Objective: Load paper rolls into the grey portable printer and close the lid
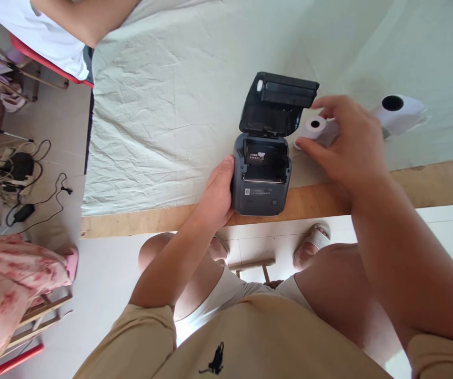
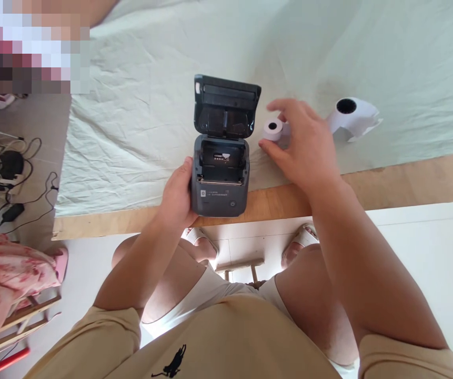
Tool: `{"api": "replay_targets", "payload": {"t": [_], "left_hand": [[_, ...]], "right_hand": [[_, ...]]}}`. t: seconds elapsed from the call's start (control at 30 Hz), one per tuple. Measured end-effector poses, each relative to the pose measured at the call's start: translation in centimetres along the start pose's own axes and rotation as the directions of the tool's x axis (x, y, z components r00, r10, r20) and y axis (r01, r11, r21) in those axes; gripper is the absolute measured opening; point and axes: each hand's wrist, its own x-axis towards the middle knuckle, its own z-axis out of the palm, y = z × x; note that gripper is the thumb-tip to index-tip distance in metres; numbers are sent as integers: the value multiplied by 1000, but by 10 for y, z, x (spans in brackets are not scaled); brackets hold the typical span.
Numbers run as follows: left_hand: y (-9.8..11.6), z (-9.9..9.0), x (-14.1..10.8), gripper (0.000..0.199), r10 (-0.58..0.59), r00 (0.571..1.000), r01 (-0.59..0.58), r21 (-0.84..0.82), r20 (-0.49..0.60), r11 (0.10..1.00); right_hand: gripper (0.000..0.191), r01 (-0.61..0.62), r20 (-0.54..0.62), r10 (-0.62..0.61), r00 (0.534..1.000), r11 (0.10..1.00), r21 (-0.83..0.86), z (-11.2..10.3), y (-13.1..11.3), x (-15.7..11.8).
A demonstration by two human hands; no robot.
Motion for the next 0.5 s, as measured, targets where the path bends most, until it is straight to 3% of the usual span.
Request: {"api": "replay_targets", "payload": {"t": [0.07, 0.17, 0.23, 0.3, 0.37, 0.5], "left_hand": [[0, 0, -1, 49, -2, 1000, 2, 1, 12, 1000], [1, 0, -3, 50, -6, 1000, 6, 4, 17, 1000], [1, 1, -3, 50, -7, 1000, 7, 12, 20, 1000], [2, 0, -4, 50, -5, 1000, 5, 21, 10, 1000], [3, 0, -5, 49, 4, 1000, -4, 20, 8, 1000], [5, 0, -7, 45, 9, 998, -9, -9, 68, 1000]], "right_hand": [[66, 26, -149, -13, 989, 996, 87, -12, -5, -4], [45, 270, -385, -207, 900, 955, 119, -30, -32, -14], [32, 429, -355, -374, 857, 898, 91, -33, -55, -20], [31, 479, -225, -459, 860, 877, 39, -27, -71, -25], [33, 446, -123, -439, 890, 895, 31, -15, -77, -26], [20, 392, -45, -390, 920, 914, 104, 4, -70, -22]]}}
